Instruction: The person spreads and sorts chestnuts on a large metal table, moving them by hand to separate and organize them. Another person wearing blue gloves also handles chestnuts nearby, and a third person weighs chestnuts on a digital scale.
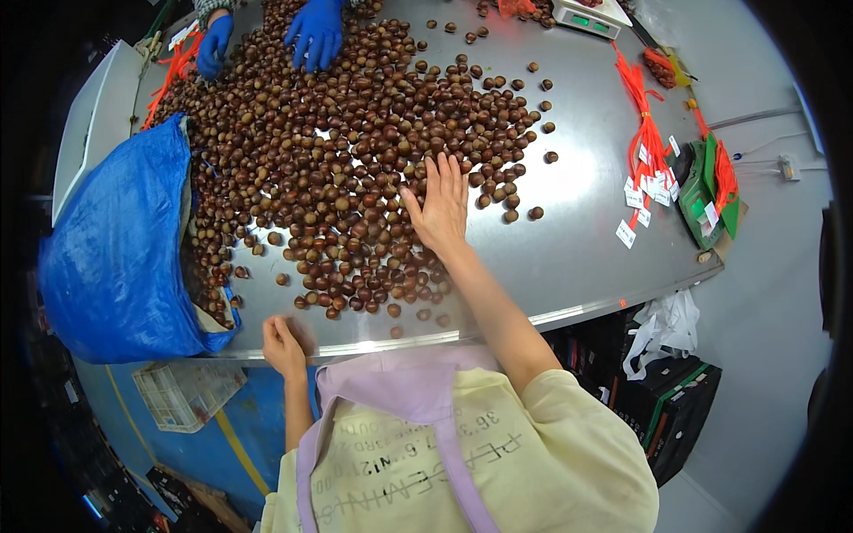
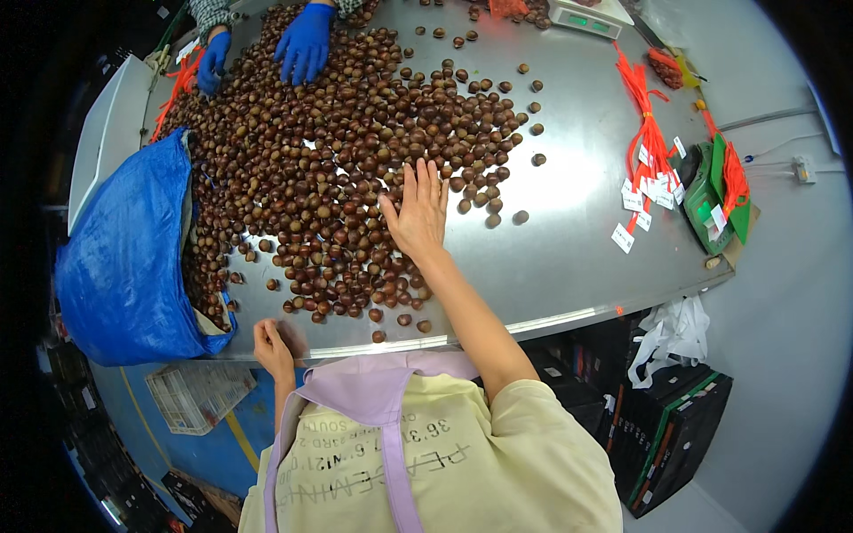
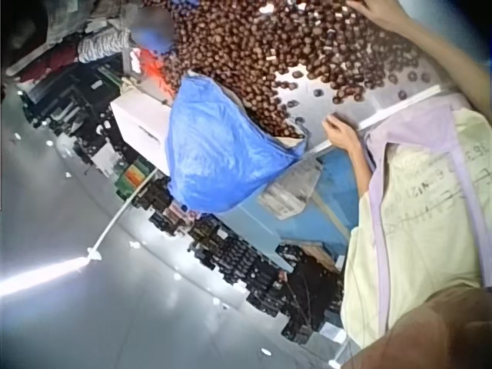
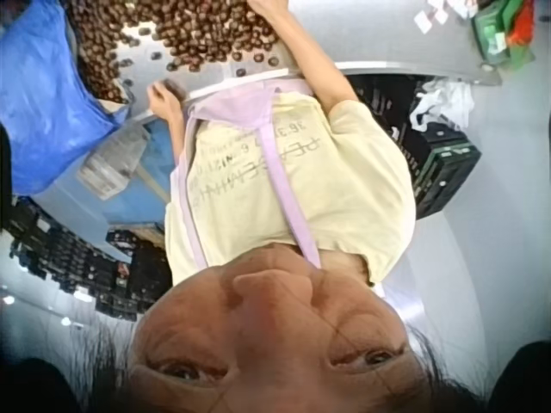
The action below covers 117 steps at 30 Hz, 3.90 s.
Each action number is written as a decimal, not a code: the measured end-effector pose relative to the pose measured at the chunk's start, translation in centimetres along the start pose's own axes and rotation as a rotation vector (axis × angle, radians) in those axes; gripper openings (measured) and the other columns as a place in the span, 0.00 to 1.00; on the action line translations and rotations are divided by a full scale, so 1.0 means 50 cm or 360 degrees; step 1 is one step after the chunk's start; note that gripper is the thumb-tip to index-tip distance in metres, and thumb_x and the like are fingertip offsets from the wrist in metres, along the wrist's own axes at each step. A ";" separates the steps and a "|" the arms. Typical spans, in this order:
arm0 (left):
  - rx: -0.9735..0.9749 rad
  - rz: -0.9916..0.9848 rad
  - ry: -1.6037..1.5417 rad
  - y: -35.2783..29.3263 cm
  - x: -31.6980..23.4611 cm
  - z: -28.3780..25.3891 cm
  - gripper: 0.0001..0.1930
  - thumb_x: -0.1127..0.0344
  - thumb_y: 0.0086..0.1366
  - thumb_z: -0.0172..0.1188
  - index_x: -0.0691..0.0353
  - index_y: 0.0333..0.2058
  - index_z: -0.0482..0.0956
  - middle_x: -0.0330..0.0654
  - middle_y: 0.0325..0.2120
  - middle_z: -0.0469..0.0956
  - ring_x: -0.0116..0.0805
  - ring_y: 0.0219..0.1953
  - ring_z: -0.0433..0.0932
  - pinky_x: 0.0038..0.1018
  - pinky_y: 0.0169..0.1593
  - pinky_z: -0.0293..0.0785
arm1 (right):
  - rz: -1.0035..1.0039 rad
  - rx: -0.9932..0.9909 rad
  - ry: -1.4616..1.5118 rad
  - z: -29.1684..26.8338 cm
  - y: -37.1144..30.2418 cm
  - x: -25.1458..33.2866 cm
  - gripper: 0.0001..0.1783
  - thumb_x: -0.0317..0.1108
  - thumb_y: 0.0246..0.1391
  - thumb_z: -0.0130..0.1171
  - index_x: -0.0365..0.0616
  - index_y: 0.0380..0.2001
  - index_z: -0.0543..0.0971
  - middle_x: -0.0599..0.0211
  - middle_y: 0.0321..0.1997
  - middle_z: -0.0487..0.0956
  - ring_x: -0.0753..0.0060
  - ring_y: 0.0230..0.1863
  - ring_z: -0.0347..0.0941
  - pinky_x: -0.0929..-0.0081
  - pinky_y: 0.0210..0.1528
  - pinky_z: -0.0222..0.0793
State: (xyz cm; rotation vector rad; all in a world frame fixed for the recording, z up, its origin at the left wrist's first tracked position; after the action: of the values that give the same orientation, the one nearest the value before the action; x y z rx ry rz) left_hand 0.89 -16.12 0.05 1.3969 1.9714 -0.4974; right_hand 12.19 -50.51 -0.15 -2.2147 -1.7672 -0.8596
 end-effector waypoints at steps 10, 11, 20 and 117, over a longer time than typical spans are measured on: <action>0.0026 0.0008 -0.0007 0.003 -0.009 0.003 0.13 0.60 0.69 0.50 0.64 0.32 0.75 0.44 0.22 0.77 0.33 0.23 0.74 0.29 0.29 0.70 | 0.0024 0.0146 -0.0092 0.009 0.035 -0.007 0.43 0.60 0.56 0.48 0.40 0.64 0.56 0.53 0.70 0.51 0.53 0.73 0.37 0.46 0.69 0.30; 0.0024 0.0012 -0.0017 0.000 -0.007 0.002 0.13 0.60 0.69 0.50 0.64 0.32 0.75 0.43 0.22 0.77 0.33 0.23 0.74 0.29 0.29 0.70 | 0.0021 0.0231 -0.0057 0.002 0.033 -0.003 0.44 0.60 0.54 0.50 0.41 0.65 0.56 0.53 0.70 0.51 0.52 0.73 0.37 0.45 0.69 0.31; 0.0003 0.0038 -0.0083 -0.001 0.008 0.004 0.13 0.61 0.68 0.51 0.65 0.32 0.75 0.42 0.21 0.76 0.30 0.21 0.73 0.27 0.28 0.69 | 0.0001 -0.0416 -0.0019 -0.155 -0.025 -0.131 0.37 0.45 0.47 0.60 0.43 0.60 0.64 0.53 0.65 0.60 0.51 0.67 0.53 0.54 0.66 0.48; 0.0063 -0.0040 0.0126 0.004 -0.016 0.010 0.11 0.63 0.67 0.53 0.64 0.29 0.75 0.37 0.17 0.71 0.22 0.17 0.64 0.22 0.21 0.61 | 0.0123 -0.0454 0.0249 -0.004 0.470 -0.315 0.27 0.45 0.58 0.49 0.37 0.54 0.70 0.53 0.62 0.65 0.50 0.65 0.55 0.59 0.67 0.49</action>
State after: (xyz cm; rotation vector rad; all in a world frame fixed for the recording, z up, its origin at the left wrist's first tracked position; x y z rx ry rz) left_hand 1.41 -16.91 0.29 1.4381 2.0550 -0.5022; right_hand 32.17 -70.22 -3.54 -2.2901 -1.5606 -1.2982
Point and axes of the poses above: each hand's wrist, its own y-axis towards the middle knuckle, its own z-axis out of the palm, x = y × z, the point moved 3 cm from there along y, towards the middle knuckle
